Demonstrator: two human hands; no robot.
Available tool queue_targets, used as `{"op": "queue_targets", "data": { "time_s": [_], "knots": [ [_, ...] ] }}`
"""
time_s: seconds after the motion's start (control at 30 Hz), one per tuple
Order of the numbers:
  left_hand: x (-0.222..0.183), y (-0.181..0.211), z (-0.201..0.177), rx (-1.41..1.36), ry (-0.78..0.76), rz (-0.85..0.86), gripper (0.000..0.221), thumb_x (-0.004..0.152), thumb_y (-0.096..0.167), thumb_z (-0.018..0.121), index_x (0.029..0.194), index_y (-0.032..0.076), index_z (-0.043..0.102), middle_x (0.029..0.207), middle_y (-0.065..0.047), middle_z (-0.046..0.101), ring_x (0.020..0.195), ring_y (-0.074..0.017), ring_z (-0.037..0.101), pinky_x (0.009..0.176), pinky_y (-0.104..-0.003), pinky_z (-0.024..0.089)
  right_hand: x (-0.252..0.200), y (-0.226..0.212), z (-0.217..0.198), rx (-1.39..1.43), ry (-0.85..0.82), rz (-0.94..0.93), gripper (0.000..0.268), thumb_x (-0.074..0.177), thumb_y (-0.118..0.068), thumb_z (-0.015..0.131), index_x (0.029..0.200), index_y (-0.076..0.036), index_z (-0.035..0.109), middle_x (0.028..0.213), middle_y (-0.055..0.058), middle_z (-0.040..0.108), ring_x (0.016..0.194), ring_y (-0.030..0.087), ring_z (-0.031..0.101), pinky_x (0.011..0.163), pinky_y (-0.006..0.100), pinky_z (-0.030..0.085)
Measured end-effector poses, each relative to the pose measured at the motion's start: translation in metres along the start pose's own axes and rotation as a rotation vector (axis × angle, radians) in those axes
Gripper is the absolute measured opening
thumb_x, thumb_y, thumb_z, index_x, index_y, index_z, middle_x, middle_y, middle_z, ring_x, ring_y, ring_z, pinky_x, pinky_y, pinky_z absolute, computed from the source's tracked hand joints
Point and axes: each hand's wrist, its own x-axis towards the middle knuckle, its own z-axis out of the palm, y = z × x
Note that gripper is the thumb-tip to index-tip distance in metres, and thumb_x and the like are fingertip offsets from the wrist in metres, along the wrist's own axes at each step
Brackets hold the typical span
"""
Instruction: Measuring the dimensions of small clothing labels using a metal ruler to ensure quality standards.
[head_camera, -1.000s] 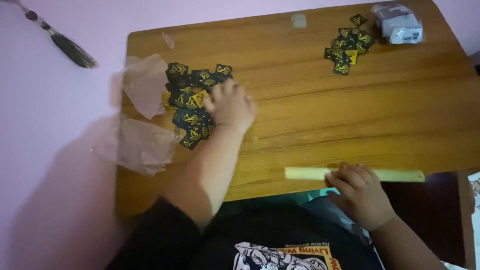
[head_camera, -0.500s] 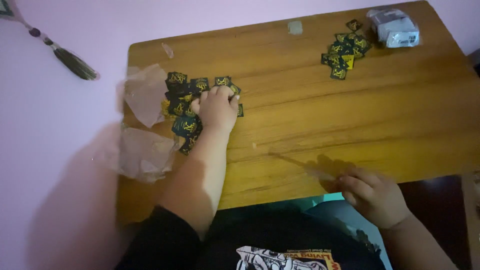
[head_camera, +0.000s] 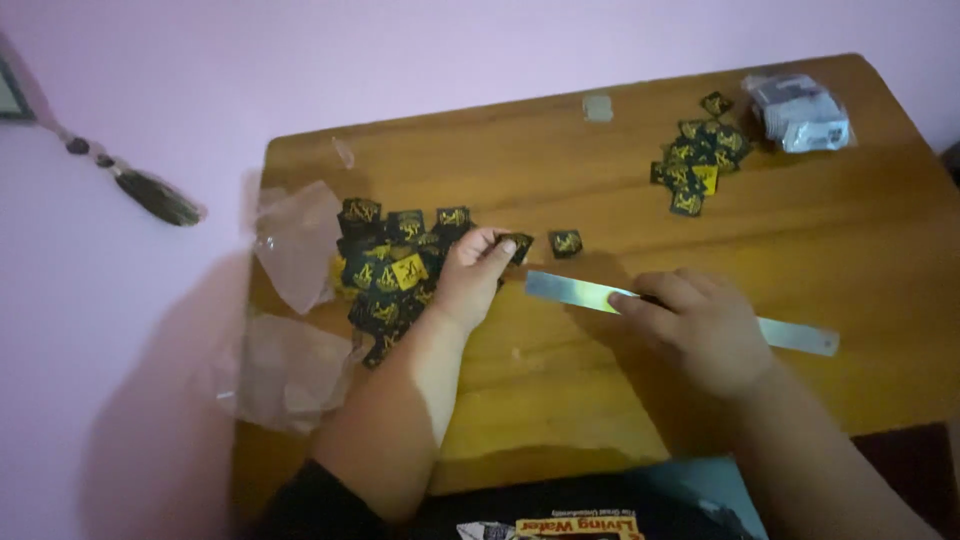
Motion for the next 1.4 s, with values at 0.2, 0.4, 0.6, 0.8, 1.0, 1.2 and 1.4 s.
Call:
{"op": "queue_targets", "data": {
  "time_s": [0.2, 0.4, 0.6, 0.8, 1.0, 1.2, 1.4],
  "knots": [
    [0.010, -0.007, 0.005, -0.494, 0.021, -0.243, 0.008, 0.090, 0.019, 0.055, 0.089, 0.012, 0.059, 0.080, 0.000, 0.063, 0.074, -0.0125, 0.064, 0.071, -0.030, 0.054, 0.060, 0.023, 0.035, 0.001, 0.101, -0.076, 0.024, 0.077, -0.022, 0.057, 0.101, -0.026, 0.058, 0.104, -0.004, 0.054, 0.079, 0.019, 0.055, 0.062, 0.032, 0.043],
    [0.029, -0.035, -0.009, -0.422, 0.225, -0.294, 0.005, 0.085, 0.007, 0.059, 0.090, 0.007, 0.057, 0.077, -0.004, 0.062, 0.071, -0.0146, 0.065, 0.072, -0.032, 0.057, 0.117, 0.014, 0.057, -0.032, 0.264, -0.082, 0.023, 0.078, -0.025, 0.060, 0.100, -0.025, 0.062, 0.108, -0.003, 0.055, 0.076, 0.019, 0.050, 0.066, 0.034, 0.039],
    [0.029, -0.005, -0.017, -0.742, 0.423, -0.362, 0.017, 0.084, 0.014, 0.064, 0.092, 0.014, 0.049, 0.083, -0.005, 0.060, 0.080, -0.0213, 0.064, 0.082, -0.038, 0.051, 0.096, -0.026, 0.102, 0.168, 0.258, -0.006, 0.024, 0.078, -0.045, 0.057, 0.079, -0.023, 0.064, 0.080, -0.002, 0.058, 0.079, 0.022, 0.055, 0.065, 0.038, 0.038],
    [0.025, -0.029, -0.026, -0.826, 0.425, -0.377, 0.009, 0.085, 0.013, 0.062, 0.090, 0.018, 0.056, 0.084, -0.008, 0.067, 0.079, -0.0273, 0.067, 0.074, -0.044, 0.057, 0.122, -0.010, 0.069, 0.255, -0.614, 0.179, 0.060, 0.081, -0.058, 0.050, 0.130, -0.024, 0.043, 0.129, 0.003, 0.046, 0.126, 0.032, 0.036, 0.100, 0.053, 0.029],
    [0.023, -0.013, -0.010, -0.695, 0.378, -0.344, 0.009, 0.082, 0.009, 0.063, 0.081, 0.013, 0.055, 0.076, -0.012, 0.067, 0.069, -0.0276, 0.067, 0.063, -0.042, 0.059, 0.095, -0.003, 0.116, 1.325, 0.116, 0.319, 0.066, 0.064, -0.023, 0.079, 0.120, 0.000, 0.054, 0.103, 0.017, 0.060, 0.095, 0.030, 0.060, 0.083, 0.045, 0.048],
    [0.010, -0.037, -0.012, -0.136, 0.232, -0.469, 0.009, 0.080, 0.005, 0.065, 0.078, 0.008, 0.058, 0.065, -0.008, 0.063, 0.061, -0.0156, 0.062, 0.056, -0.027, 0.055, 0.080, -0.009, 0.148, 2.194, 0.117, 0.598, 0.061, 0.078, -0.025, 0.067, 0.123, 0.006, 0.041, 0.086, 0.019, 0.059, 0.076, 0.023, 0.063, 0.060, 0.031, 0.058],
    [0.007, -0.026, -0.003, -0.212, 0.095, -0.276, 0.007, 0.077, 0.000, 0.068, 0.081, 0.001, 0.063, 0.077, -0.017, 0.067, 0.067, -0.0170, 0.062, 0.060, -0.030, 0.053, 0.109, -0.002, 0.120, 1.785, 0.053, 0.387, 0.022, 0.085, -0.016, 0.058, 0.089, 0.005, 0.062, 0.064, 0.014, 0.062, 0.057, 0.021, 0.063, 0.054, 0.032, 0.056]
  ]
}}
